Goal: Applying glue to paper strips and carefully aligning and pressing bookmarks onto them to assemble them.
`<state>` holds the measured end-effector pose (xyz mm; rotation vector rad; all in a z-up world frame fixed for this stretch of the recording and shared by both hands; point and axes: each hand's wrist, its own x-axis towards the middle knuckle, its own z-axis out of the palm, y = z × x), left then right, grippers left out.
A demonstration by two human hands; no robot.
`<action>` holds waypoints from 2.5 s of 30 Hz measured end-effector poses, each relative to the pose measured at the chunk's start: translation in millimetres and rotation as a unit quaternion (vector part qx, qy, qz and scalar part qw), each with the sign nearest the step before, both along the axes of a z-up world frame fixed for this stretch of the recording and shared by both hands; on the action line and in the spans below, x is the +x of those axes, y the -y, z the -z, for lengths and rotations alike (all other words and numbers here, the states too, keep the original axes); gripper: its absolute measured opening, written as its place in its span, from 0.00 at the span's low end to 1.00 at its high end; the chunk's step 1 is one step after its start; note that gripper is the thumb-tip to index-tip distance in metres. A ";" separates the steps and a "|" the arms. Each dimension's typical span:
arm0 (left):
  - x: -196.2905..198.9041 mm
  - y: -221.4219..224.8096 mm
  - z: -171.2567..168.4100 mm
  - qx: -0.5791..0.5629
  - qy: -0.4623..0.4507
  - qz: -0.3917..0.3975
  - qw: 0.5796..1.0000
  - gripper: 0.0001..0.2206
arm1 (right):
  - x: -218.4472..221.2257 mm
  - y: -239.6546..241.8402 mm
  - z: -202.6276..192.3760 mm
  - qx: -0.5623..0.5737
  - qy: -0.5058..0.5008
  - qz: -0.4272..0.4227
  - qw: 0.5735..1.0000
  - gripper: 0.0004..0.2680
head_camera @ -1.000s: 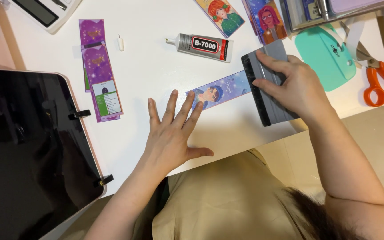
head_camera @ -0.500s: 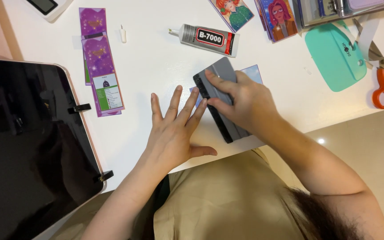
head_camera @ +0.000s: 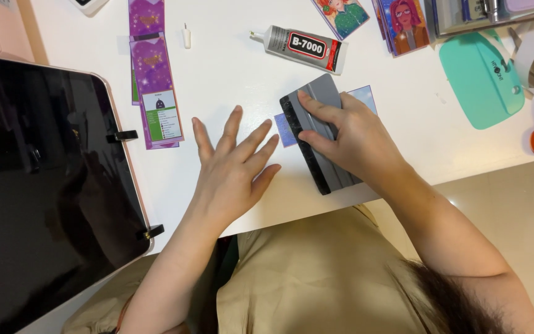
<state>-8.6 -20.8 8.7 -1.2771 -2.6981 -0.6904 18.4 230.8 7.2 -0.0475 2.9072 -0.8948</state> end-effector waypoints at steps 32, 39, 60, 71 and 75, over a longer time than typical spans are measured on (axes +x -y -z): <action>0.7 -62.0 -16.1 -0.063 0.078 -0.003 0.995 0.28 | 80.4 -131.7 -34.6 0.032 0.025 0.172 0.984 0.19; -4.5 -92.5 -21.4 -0.088 0.098 -0.012 0.991 0.27 | 78.0 -142.4 -3.5 0.173 -0.082 0.138 0.972 0.19; -30.8 -59.7 -27.9 0.277 0.290 -0.027 0.916 0.30 | 49.4 -89.6 -30.4 -0.157 -0.187 0.016 0.970 0.06; -31.6 -54.1 -29.1 0.418 0.294 0.009 0.860 0.19 | 72.5 -85.5 -45.3 -0.191 -0.239 0.022 0.952 0.06; -27.7 -55.2 -32.2 0.452 0.282 0.026 0.846 0.14 | 73.2 -70.1 -54.5 -0.177 -0.285 0.002 0.942 0.09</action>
